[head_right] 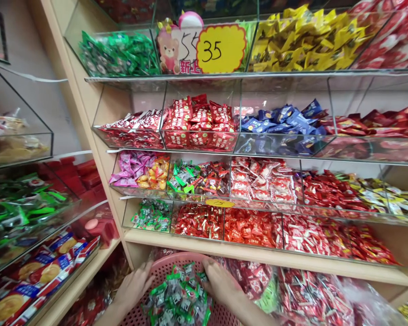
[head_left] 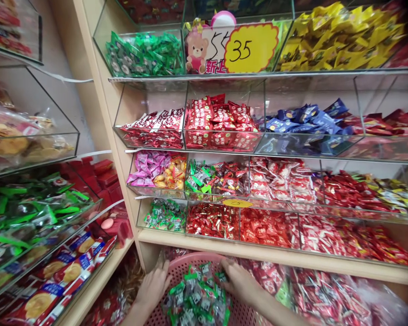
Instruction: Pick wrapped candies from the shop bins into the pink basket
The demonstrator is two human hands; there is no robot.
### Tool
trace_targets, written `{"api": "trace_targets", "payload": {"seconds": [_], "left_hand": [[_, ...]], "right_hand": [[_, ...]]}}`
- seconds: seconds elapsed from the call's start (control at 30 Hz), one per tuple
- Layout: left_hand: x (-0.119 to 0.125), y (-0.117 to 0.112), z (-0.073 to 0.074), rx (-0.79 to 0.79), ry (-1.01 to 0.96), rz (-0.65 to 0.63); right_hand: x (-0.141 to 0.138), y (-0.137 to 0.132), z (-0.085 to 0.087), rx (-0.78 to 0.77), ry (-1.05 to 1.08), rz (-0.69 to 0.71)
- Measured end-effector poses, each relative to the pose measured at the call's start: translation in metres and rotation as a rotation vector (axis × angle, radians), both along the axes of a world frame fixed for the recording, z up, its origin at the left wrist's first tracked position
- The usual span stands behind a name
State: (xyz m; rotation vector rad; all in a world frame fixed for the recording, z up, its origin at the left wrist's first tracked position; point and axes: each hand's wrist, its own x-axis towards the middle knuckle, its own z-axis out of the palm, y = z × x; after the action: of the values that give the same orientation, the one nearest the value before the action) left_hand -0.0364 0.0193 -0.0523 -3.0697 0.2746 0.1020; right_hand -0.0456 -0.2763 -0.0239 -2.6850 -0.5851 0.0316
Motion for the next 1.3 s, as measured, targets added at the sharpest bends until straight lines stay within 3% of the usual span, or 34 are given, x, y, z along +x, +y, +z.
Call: {"api": "trace_targets", "payload": {"seconds": [0.27,0.47,0.67,0.8,1.07,1.2,1.3], "left_hand": [[-0.002,-0.002,0.003,0.024,-0.004,0.017],[-0.003,-0.003,0.006,-0.015,-0.001,0.028],[-0.001,-0.002,0.001,-0.003,0.022,0.039],[0.001,0.001,-0.006,0.003,0.016,0.038],[0.005,0.004,-0.016,-0.018,0.037,0.039],[0.007,0.006,-0.007,-0.005,0.024,0.036],[0.007,0.006,0.007,0.028,0.010,0.037]], "right_hand": [[0.008,0.018,-0.006,-0.288,-0.041,0.037],[0.009,0.032,-0.011,-0.475,-0.183,-0.030],[0.008,0.031,0.000,-0.481,-0.253,-0.043],[0.006,0.034,0.036,-0.418,-0.310,-0.033],[0.018,0.051,0.153,-0.147,-0.448,0.042],[0.048,0.055,0.197,0.001,-0.565,0.000],[0.069,0.062,0.216,0.072,-0.616,-0.037]]}}
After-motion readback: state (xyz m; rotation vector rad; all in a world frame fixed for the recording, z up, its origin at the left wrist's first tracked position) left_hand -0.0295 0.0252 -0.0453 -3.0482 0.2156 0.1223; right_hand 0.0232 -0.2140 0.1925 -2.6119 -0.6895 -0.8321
